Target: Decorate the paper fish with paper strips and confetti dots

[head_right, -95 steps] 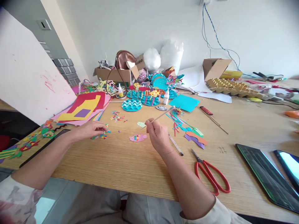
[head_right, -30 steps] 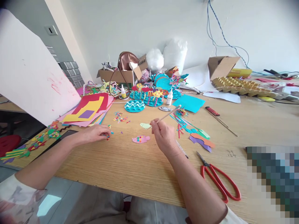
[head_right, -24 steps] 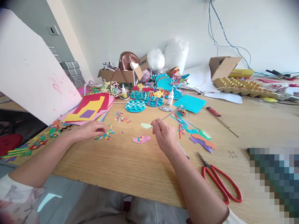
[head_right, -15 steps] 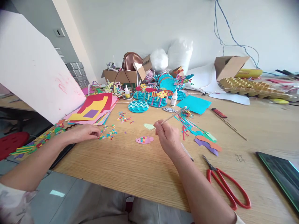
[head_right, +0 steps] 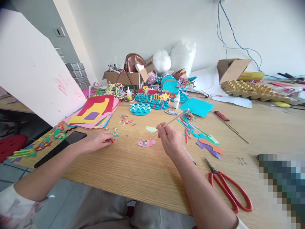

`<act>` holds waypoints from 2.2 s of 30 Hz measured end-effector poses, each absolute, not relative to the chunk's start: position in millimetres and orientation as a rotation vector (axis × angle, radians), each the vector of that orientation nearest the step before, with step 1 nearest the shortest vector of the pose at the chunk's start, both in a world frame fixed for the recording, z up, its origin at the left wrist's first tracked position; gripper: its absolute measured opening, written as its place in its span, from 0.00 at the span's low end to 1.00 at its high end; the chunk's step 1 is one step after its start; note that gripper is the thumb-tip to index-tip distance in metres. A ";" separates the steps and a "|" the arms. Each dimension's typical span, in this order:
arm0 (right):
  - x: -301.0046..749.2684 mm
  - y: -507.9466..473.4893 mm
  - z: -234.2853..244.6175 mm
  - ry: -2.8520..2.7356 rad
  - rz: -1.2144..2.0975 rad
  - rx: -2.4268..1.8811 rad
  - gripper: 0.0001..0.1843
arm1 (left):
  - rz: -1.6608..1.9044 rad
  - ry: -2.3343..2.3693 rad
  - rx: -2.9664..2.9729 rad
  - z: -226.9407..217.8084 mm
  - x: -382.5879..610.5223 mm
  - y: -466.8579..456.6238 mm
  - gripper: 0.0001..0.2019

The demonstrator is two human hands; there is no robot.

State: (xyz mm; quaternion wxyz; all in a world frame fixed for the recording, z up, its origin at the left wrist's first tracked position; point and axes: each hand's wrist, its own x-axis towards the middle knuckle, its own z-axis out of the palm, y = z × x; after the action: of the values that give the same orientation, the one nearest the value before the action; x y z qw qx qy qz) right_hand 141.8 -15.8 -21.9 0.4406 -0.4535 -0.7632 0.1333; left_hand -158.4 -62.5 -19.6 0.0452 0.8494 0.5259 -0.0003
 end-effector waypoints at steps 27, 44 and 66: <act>142.0 -18.0 -19.1 -1.910 0.362 -1.128 0.19 | -0.125 1.622 2.763 -30.7 -157.8 -55.4 0.06; 141.8 -18.3 -18.6 -1.913 0.370 -1.112 0.19 | 0.014 1.685 2.559 -15.4 -163.2 -58.7 0.09; 142.4 -16.4 -22.0 -1.902 0.354 -1.115 0.19 | -0.037 1.679 2.674 -27.6 -156.4 -60.5 0.05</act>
State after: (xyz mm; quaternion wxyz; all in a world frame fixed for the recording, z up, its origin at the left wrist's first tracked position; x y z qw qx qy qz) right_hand 142.4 -16.4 -22.0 0.4388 -0.4488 -0.7653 0.1426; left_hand -156.4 -60.5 -27.6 -0.0081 0.8468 0.5317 -0.0118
